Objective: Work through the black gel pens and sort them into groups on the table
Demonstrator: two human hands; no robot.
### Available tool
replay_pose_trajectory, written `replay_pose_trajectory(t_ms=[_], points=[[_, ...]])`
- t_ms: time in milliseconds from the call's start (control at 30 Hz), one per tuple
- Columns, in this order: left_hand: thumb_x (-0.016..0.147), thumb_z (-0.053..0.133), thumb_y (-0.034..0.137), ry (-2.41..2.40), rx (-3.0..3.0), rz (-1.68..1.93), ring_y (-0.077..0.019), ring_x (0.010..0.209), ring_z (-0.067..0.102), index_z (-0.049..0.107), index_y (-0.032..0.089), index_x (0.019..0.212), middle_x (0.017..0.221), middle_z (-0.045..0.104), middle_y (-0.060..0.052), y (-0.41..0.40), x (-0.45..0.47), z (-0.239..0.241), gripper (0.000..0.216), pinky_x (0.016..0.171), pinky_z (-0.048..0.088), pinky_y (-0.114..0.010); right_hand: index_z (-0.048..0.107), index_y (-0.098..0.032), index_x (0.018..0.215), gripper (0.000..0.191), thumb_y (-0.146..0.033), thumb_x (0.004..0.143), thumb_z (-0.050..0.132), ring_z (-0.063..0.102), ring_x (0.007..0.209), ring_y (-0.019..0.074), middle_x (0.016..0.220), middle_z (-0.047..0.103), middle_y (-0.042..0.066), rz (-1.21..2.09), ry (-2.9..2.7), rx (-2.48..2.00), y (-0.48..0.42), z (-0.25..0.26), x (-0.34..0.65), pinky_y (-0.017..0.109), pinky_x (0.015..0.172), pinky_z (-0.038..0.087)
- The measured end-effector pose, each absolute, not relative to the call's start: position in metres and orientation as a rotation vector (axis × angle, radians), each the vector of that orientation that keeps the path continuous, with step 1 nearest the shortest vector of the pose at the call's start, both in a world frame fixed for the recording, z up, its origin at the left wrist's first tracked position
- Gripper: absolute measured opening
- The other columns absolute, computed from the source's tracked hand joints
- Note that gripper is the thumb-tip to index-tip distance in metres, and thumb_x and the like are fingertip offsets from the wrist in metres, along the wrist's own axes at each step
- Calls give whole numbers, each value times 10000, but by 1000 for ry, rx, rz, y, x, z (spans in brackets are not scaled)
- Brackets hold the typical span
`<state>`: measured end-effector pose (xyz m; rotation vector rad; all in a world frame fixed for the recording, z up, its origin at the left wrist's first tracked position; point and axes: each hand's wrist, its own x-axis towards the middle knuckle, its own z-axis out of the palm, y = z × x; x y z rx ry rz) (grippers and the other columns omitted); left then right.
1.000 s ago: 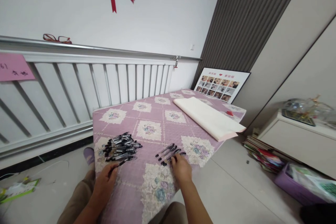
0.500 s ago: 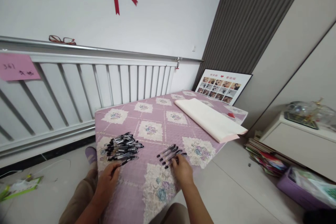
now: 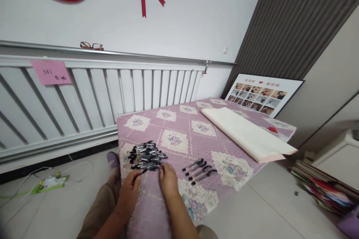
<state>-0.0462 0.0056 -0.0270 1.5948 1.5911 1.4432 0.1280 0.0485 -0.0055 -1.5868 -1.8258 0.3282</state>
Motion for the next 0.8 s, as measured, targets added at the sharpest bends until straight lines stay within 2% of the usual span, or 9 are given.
replay_pose_trajectory(t_ms=[100,300,467,800], points=[[852,439,297,1578,1638,1445,-222,957,611,628,204,983,981,666,-67,5,-44,-25,248,889,474,-399,669,-145,1011,291,-125,768,511,618,942,245,974,670,127,301,-1830,-1618,57,-6,124,333,881,460],[830,450,204,1597,1767,1400,-209,922,596,630,223,931,933,653,-43,5,-43,-21,208,848,466,-363,682,-181,867,211,-115,771,506,605,861,229,872,647,97,281,-1883,-1586,55,-8,128,312,814,467],[820,478,168,1720,1869,1207,-215,931,574,633,232,913,927,641,-31,5,-40,-19,191,864,420,-369,662,-191,783,213,-101,773,469,598,823,213,824,638,83,287,-1877,-1517,51,-12,134,304,784,480],[809,525,140,1895,2018,825,-219,993,525,644,254,887,969,625,-9,0,-32,-6,182,910,322,-363,657,-175,930,255,-202,843,419,636,899,211,923,689,99,326,-1711,-1449,43,-19,149,353,848,504]])
